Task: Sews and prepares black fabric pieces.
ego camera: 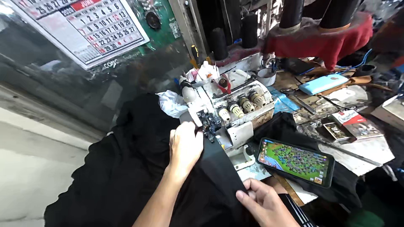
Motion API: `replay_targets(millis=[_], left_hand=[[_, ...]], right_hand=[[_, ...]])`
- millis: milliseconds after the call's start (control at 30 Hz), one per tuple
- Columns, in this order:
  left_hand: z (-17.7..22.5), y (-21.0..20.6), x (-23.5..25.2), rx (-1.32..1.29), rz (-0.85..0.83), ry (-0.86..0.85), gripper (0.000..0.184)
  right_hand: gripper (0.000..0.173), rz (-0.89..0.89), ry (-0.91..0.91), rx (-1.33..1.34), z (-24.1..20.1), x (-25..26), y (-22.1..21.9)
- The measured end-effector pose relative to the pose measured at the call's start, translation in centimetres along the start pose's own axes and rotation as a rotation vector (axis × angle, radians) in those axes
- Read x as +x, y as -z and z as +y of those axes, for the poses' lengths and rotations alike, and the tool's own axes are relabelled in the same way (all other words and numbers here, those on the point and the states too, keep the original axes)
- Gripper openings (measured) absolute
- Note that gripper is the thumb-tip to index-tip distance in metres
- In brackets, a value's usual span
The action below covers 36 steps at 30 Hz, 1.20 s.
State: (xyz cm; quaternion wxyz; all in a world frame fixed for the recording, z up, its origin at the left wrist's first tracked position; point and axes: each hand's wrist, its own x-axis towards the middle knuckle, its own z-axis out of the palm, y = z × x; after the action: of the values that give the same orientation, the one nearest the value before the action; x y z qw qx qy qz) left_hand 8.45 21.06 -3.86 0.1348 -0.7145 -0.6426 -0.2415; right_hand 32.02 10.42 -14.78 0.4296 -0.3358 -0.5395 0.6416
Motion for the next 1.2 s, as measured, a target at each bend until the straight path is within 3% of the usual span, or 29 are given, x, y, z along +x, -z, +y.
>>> replay_targets(millis=[100,200,267,400,567,700,833,933,1067,1200], left_hand=[[0.9,1.4,-4.9,-0.045,0.058,-0.091,0.026],[4.2,0.4,-9.2,-0.089,0.009,-0.044,0.035],[5.4,0.6,-8.7,-0.057,-0.016,-0.02,0.041],[4.5,3.0,-7.2,-0.084,-0.045,-0.039,0.034],[2.0,6.6,-10.7,-0.314,-0.005,0.005,0.023],[1.2,4.7,-17.5,-0.502,0.006,0.123,0.019],[2.4,2.8,-24.6,-0.603,-0.152,0.202,0.019],[4.1,1.4,-28.0,-0.647,-0.247,0.178,0.015],[8.3,-0.6,-30.2,-0.74,-0.218,0.068,0.014],[10.4,-3.7,-30.5,-0.582,-0.243,-0.041,0.019]], right_hand=[[0.022,-0.143,0.01,0.029,-0.7,-1.6,0.7],[0.017,-0.129,-0.017,0.081,0.0,-1.8,0.3],[0.015,-0.085,-0.012,0.084,-1.1,-1.0,-0.7],[0.015,-0.077,-0.019,0.125,-1.3,2.4,-1.0],[0.022,-0.107,0.012,0.074,0.8,-0.8,-0.9],[0.019,-0.185,-0.145,-0.148,7.1,-5.6,0.9],[0.022,-0.197,-0.314,-0.105,8.0,-9.3,2.4],[0.021,-0.135,-0.368,0.011,8.1,-10.1,2.6],[0.021,-0.085,-0.415,0.043,6.7,-10.7,2.7],[0.022,-0.069,-0.418,0.15,5.6,-11.3,3.1]])
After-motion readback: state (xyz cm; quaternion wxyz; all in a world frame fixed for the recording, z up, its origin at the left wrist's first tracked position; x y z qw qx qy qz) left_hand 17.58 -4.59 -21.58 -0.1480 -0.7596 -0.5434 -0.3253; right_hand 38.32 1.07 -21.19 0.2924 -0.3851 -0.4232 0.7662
